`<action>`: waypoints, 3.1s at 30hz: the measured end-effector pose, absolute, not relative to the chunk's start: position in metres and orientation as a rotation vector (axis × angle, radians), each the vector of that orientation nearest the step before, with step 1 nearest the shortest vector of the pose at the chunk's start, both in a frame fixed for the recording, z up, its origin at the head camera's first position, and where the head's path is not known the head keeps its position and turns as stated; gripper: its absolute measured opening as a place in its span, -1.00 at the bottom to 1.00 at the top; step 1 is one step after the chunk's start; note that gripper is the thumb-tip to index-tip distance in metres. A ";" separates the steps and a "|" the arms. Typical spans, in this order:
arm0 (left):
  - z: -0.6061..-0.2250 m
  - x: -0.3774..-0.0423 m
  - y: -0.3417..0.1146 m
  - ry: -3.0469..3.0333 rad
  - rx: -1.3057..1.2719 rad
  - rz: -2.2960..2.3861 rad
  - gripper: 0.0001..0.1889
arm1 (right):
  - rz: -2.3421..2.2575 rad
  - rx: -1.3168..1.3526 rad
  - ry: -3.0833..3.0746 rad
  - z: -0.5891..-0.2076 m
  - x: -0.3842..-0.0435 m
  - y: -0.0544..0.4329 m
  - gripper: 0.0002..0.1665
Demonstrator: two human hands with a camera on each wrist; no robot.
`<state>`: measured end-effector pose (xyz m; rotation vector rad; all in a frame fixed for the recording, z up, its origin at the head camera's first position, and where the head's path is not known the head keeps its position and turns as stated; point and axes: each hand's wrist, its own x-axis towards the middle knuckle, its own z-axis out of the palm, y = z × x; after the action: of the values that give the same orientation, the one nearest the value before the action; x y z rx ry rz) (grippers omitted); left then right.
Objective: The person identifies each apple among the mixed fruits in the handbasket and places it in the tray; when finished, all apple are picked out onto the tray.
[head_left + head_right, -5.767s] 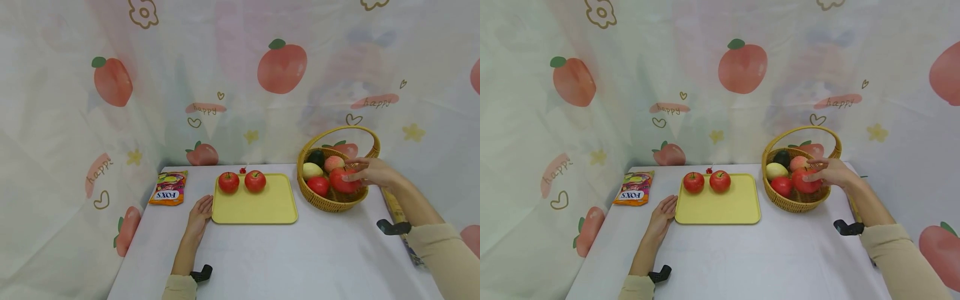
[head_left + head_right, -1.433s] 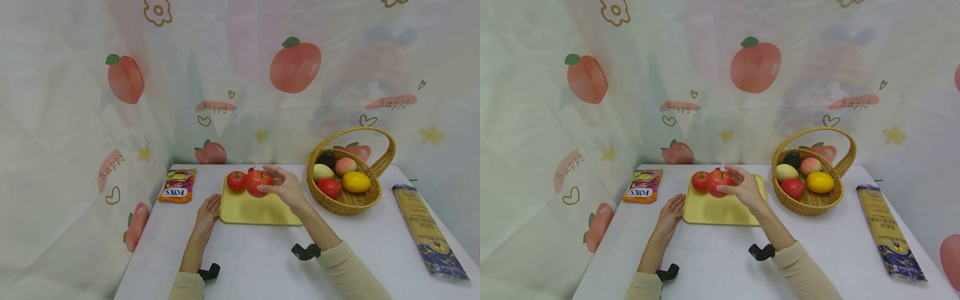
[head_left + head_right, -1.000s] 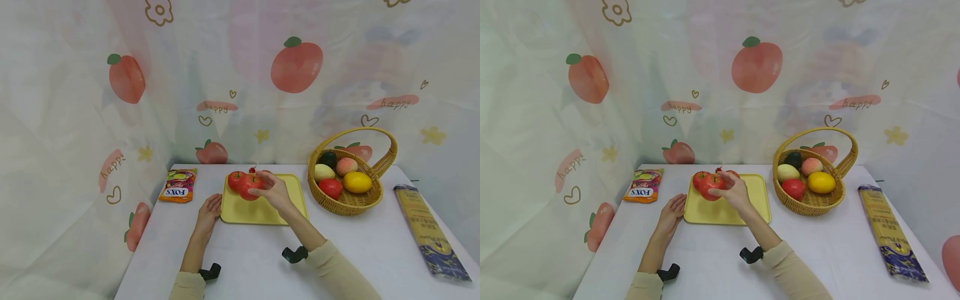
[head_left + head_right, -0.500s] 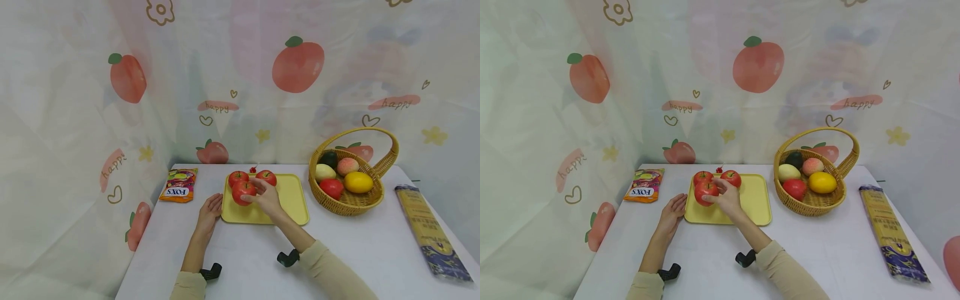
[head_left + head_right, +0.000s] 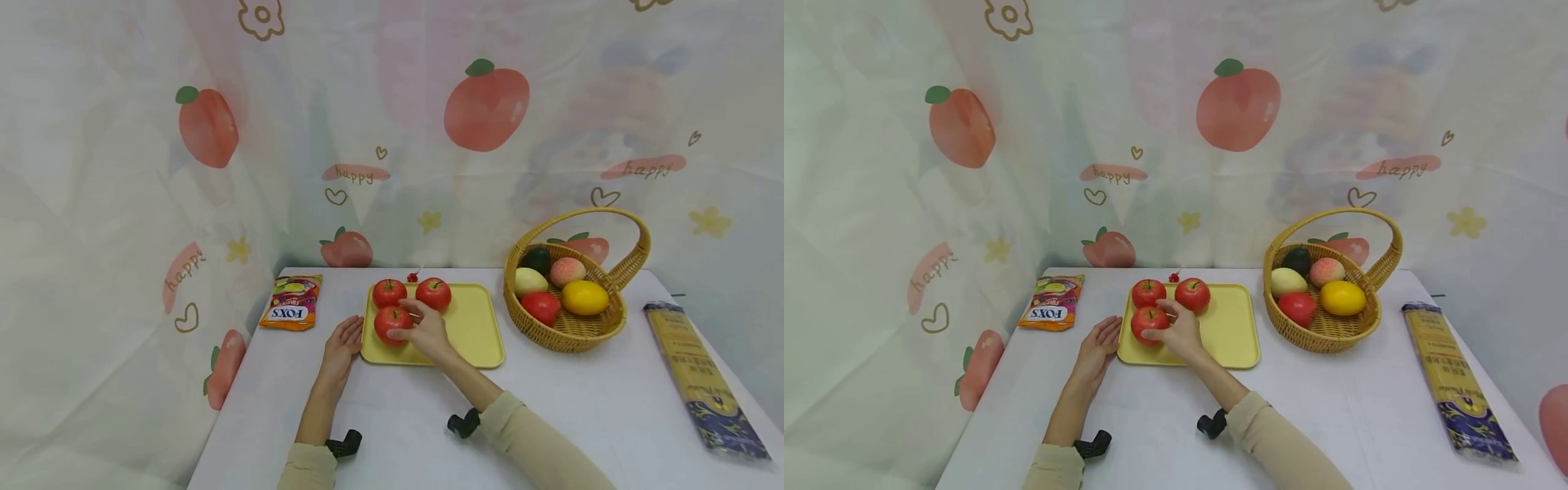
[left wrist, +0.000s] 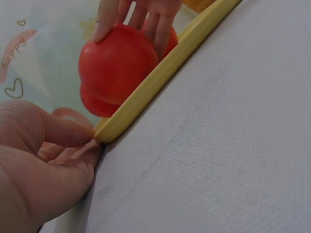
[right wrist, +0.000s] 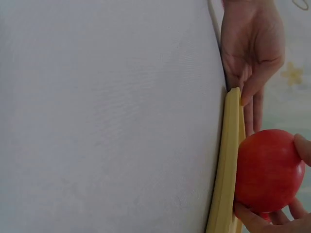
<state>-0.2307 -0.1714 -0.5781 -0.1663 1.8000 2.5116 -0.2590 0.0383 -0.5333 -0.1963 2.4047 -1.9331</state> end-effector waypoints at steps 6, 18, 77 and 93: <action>-0.578 -0.231 -0.171 1.803 -0.171 2.506 -0.35 | -1.912 -0.179 2.414 -0.537 -0.259 0.035 -0.20; -0.580 -0.232 -0.171 1.799 -0.204 2.488 -0.35 | -1.891 -0.280 2.370 -0.533 -0.256 0.041 -0.15; -0.581 -0.230 -0.172 1.779 -0.161 2.525 -0.33 | -1.594 -0.021 2.698 -0.396 -0.265 0.274 -0.32; -0.582 -0.232 -0.173 1.800 -0.164 2.509 -0.35 | -1.210 -0.079 2.615 -0.411 -0.300 0.317 -0.17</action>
<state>-0.2320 -0.1734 -0.5824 -0.1641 1.8003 2.5086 -0.3002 0.3168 -0.4108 -0.0789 2.6149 -1.2102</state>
